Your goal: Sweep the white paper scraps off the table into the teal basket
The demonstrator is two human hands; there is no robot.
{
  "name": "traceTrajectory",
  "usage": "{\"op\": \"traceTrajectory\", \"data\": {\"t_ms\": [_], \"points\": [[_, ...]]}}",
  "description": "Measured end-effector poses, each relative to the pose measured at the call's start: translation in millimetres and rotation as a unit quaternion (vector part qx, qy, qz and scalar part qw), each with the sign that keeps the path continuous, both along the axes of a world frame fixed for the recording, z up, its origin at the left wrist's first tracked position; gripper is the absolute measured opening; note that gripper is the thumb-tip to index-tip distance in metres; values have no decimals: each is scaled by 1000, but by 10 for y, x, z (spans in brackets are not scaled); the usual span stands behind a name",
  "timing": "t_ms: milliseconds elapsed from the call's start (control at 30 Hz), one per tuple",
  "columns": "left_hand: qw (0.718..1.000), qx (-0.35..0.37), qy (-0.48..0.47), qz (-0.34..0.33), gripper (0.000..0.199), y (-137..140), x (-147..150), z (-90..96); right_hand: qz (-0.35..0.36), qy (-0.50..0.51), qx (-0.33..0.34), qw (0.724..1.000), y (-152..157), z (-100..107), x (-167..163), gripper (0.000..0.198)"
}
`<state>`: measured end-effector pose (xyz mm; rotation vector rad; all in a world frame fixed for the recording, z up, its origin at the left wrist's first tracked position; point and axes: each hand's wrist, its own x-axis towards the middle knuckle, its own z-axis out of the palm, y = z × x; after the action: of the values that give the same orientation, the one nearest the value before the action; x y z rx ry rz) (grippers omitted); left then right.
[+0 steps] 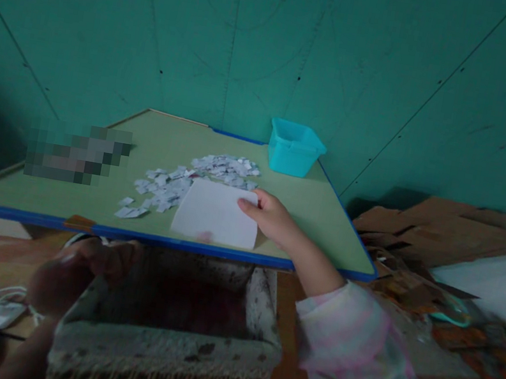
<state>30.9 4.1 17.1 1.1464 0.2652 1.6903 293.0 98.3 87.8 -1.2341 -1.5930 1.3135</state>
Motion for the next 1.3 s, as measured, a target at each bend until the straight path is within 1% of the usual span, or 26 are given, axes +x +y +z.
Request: {"op": "traceTrajectory", "data": {"t_ms": [133,233,300,400,533,600,700,800,900,1000,1133,1200,1300], "points": [[1000,-20,11,-7,28,-10,4,18,19,11,-5,1000,-8,14,-51,14],[999,-3,29,-15,29,0,-10,46,36,10,-4,999,-19,53,-76,16],[999,6,35,-11,29,5,-21,58,53,5,12,999,-38,95,-79,20],[1000,-5,24,3,29,-6,-26,60,70,-15,48,996,-106,175,-71,27],[1000,-19,18,10,30,-27,-9,39,60,-39,72,995,-221,267,-51,33],[1000,-19,13,11,29,-29,2,22,38,-45,83,995,-232,296,-16,35],[1000,-21,-4,7,29,-31,12,1,-43,-26,116,992,-152,326,101,37],[1000,-25,-9,13,28,-42,16,-6,-142,6,168,975,-19,359,282,39],[999,-25,-16,27,29,-48,24,-8,-200,5,210,957,54,391,431,40],[999,-20,-25,22,29,-32,29,-18,-218,-51,235,946,30,409,472,38],[1000,0,-12,-9,28,-8,8,-37,-208,-144,255,933,-24,417,419,33],[1000,-1,-6,-1,28,-12,-11,-47,-207,-155,254,932,-5,406,415,32],[1000,-7,-3,21,28,-28,-37,-57,-204,-146,241,938,72,343,476,31]]}}
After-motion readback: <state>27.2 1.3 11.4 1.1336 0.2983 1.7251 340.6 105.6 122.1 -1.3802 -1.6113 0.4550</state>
